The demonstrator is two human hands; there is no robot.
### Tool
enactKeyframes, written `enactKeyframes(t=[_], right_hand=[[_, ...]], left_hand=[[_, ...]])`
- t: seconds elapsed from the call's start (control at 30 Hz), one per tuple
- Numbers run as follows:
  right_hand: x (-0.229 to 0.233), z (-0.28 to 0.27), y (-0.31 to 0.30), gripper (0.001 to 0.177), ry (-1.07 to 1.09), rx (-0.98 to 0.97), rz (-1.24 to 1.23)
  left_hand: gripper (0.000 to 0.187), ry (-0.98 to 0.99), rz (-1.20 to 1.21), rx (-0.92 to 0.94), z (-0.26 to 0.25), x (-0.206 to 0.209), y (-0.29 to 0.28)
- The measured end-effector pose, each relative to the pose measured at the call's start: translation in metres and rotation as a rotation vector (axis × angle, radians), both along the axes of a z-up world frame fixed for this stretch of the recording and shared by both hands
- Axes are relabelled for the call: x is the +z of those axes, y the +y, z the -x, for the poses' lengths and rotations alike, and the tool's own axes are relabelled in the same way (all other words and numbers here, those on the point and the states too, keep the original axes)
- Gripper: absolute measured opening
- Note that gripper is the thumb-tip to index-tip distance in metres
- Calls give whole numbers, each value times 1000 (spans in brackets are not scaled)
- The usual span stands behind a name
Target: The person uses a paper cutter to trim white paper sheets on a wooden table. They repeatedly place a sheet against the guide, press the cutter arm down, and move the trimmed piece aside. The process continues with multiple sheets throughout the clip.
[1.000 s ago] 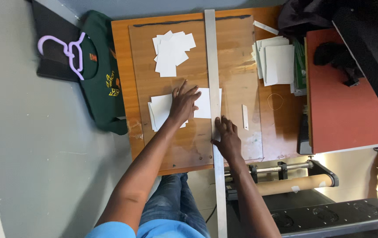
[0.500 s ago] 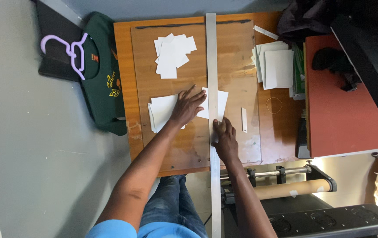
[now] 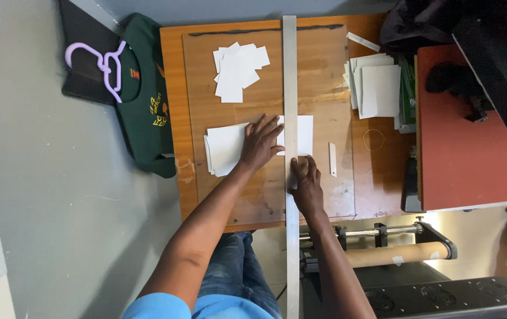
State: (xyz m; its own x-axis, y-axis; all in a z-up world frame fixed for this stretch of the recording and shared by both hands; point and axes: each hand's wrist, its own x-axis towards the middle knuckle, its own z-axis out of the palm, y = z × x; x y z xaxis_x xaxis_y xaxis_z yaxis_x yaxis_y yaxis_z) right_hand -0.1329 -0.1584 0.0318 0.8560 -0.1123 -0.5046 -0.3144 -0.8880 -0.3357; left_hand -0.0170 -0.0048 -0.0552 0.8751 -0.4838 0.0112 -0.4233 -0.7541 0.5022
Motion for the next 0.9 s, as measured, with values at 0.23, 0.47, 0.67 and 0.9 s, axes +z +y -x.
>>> enactKeyframes(t=[0.23, 0.47, 0.67, 0.9], right_hand=[[-10, 2, -4, 93, 3, 10, 1], [-2, 0, 0, 91, 9, 7, 12], [-12, 2, -3, 91, 8, 44, 30], [-2, 1, -1, 92, 15, 43, 14]], left_hand=[[65, -10, -22, 16, 3, 10, -2], [65, 18, -83, 15, 5, 9, -3], [66, 7, -94, 9, 8, 8, -2], [73, 31, -134, 56, 10, 6, -8]])
